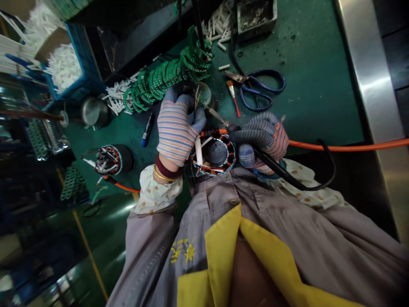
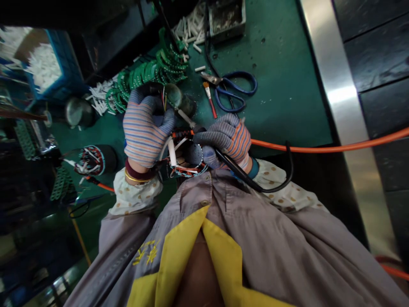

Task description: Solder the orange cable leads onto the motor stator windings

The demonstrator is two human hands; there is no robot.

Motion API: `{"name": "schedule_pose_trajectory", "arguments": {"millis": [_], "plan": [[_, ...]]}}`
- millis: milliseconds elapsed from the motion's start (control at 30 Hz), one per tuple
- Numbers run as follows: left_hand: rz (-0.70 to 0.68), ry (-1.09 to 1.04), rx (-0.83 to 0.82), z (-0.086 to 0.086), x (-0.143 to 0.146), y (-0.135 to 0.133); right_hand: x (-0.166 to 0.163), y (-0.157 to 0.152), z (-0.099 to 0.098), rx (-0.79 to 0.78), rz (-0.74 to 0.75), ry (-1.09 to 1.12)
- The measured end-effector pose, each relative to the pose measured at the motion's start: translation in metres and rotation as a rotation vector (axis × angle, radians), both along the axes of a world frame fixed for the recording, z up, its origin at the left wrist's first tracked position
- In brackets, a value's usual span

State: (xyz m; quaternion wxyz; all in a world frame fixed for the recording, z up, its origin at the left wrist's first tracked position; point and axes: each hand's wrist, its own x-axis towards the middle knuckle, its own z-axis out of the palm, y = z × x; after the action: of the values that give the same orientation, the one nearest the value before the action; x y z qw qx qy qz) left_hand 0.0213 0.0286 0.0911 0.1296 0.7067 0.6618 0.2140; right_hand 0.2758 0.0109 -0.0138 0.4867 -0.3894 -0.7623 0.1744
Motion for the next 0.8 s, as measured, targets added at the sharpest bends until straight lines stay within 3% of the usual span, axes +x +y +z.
{"name": "schedule_pose_trajectory", "arguments": {"millis": [200,400,600,800], "plan": [[-0.003,-0.025,-0.035,0.002,-0.0052,-0.0018,-0.0035,-0.0006,0.0016,0.053,-0.008,0.111],[-0.025,-0.016,-0.007,0.0002,-0.0059,-0.0015,-0.004,-0.001,-0.0025,-0.031,-0.042,-0.024],[-0.022,0.019,-0.005,0.0011,-0.0042,-0.0008,0.0026,0.0024,-0.0027,0.132,0.041,0.064],[0.002,-0.012,-0.03,0.0049,-0.0022,-0.0005,-0.0024,0.0007,0.0058,0.081,-0.002,0.103]]}}
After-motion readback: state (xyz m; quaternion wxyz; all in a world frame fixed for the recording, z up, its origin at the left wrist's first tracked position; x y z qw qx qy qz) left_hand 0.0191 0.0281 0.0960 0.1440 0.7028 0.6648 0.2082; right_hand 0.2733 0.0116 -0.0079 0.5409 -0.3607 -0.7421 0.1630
